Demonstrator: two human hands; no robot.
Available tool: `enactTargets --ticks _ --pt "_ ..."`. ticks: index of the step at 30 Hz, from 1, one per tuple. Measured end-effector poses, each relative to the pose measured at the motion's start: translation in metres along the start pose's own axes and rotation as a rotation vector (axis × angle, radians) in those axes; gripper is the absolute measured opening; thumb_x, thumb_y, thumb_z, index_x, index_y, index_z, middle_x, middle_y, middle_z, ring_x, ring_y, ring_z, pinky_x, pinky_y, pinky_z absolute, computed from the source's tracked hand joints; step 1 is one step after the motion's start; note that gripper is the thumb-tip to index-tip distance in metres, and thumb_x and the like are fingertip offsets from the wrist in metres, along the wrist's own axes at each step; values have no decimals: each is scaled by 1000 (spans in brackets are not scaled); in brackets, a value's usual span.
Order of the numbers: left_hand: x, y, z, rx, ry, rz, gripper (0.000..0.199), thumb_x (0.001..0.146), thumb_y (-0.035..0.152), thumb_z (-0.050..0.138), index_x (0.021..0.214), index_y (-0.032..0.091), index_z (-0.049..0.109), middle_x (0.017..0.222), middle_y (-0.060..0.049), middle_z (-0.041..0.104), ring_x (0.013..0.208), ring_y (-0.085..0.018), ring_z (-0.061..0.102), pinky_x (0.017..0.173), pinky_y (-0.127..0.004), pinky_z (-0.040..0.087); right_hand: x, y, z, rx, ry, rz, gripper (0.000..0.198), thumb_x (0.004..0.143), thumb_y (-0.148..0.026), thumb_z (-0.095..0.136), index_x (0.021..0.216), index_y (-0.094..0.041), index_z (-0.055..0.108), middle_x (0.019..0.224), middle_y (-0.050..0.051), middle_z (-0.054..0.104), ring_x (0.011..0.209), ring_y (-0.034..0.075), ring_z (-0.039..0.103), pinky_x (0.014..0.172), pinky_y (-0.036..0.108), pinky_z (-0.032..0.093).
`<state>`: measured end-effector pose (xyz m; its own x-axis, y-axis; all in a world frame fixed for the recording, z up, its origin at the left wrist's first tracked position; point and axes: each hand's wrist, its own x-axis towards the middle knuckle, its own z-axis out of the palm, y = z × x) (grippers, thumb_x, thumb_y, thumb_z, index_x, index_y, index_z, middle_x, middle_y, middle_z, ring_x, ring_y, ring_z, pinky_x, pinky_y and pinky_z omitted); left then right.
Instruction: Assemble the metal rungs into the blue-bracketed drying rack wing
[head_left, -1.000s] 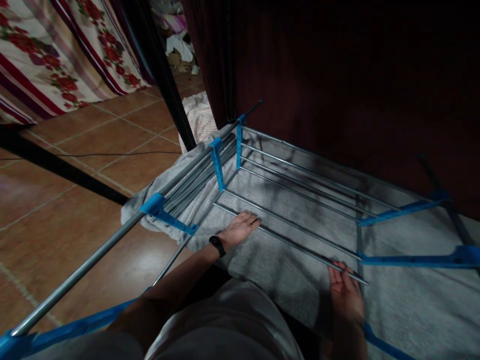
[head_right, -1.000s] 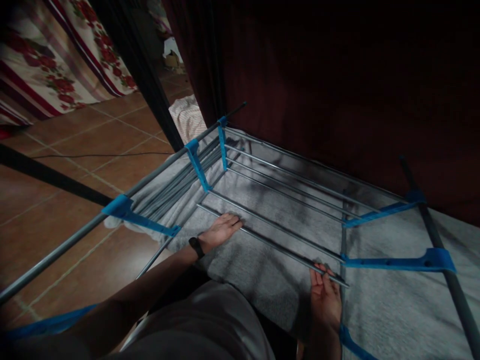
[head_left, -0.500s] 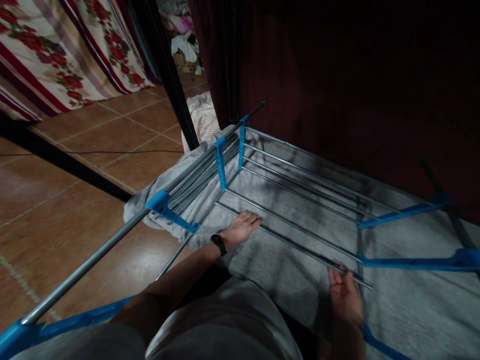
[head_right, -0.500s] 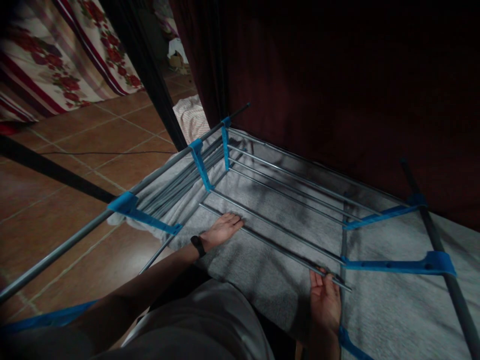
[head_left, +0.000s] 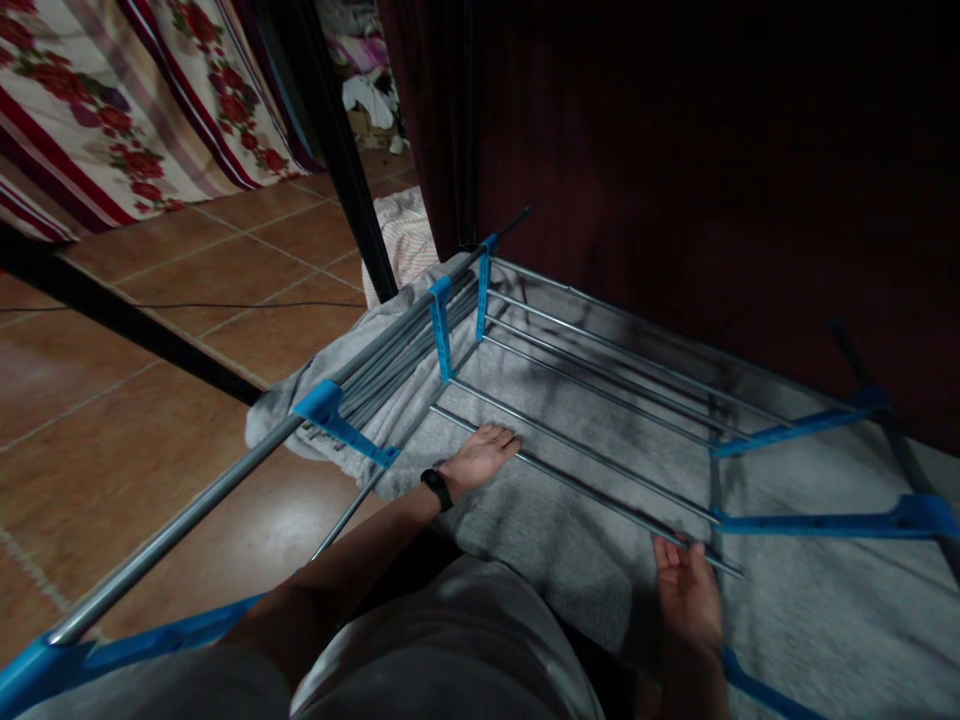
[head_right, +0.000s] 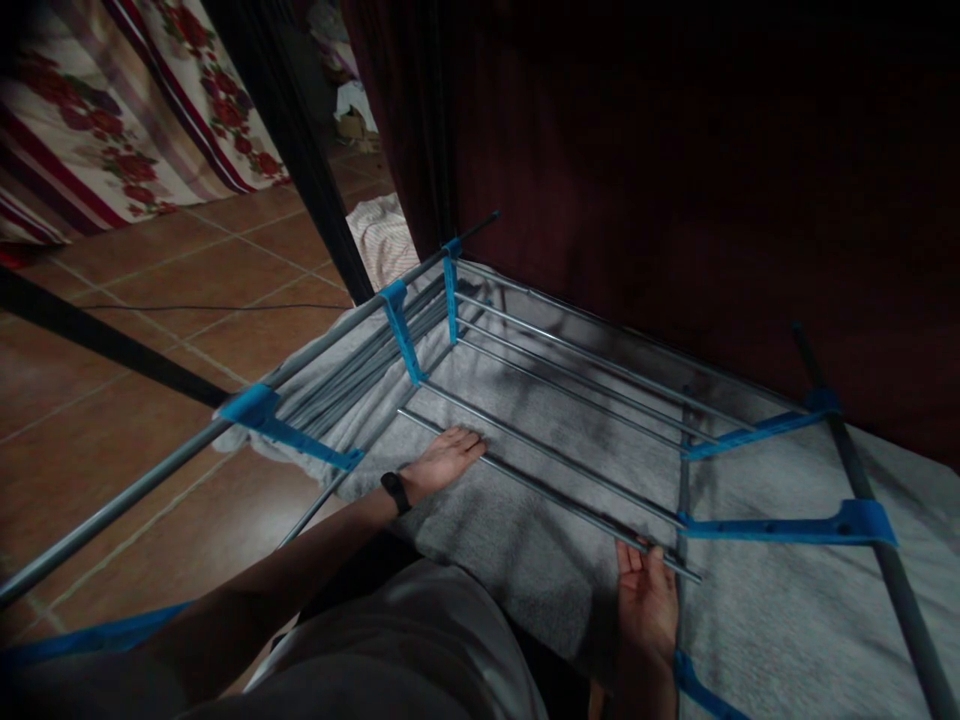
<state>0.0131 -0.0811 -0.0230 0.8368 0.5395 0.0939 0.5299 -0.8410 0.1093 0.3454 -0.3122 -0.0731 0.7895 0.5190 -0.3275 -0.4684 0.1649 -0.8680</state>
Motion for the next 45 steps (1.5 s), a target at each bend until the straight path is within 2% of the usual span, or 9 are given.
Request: enactTargets --ticks 8,14,18,22,30,38,45 --pt "0 1 -1 -8 0 -5 32 100 9 45 125 15 65 113 -12 67 107 -25 60 102 -42 46 2 2 -3 -16 -11 -14 26 73 -35 90 87 -25 70 96 -3 74 101 15 70 116 47 47" --pt "-3 -1 -4 -10 -3 27 31 103 12 40 123 16 64 113 -11 66 106 -23 59 100 -38 44 4 4 -4 -16 4 -8 25 71 -30 89 88 -25 71 98 -2 75 102 16 71 117 48 47" --pt "-4 -3 1 -24 19 72 27 104 16 45 123 16 64 111 -11 67 105 -23 60 100 -39 45 3 3 -2 -32 -1 -38 23 74 -31 87 89 -25 70 99 -1 75 104 18 72 112 50 51" --pt "-6 -3 6 -34 74 70 23 106 27 49 119 17 64 108 -10 67 106 -23 62 102 -40 45 1 4 2 0 19 -18 29 73 -35 90 90 -25 69 98 -2 75 102 17 72 110 48 53" --pt "-5 -5 4 -51 132 85 19 105 28 51 109 17 66 100 -8 68 98 -22 62 96 -40 46 -4 5 8 51 24 -16 30 74 -45 89 88 -25 72 93 -3 76 95 15 72 103 42 57" --pt "-14 -19 1 -82 154 -21 27 100 14 50 120 16 69 106 -10 70 103 -23 65 102 -43 48 -3 -1 5 95 70 -11 25 74 -40 89 83 -25 72 91 -2 76 93 16 72 105 43 56" --pt "-33 -42 -5 -48 220 -146 32 101 17 47 122 20 71 115 -9 74 109 -23 69 109 -45 48 3 -3 1 89 25 -14 20 74 -34 86 88 -26 74 96 0 77 99 19 73 112 47 53"
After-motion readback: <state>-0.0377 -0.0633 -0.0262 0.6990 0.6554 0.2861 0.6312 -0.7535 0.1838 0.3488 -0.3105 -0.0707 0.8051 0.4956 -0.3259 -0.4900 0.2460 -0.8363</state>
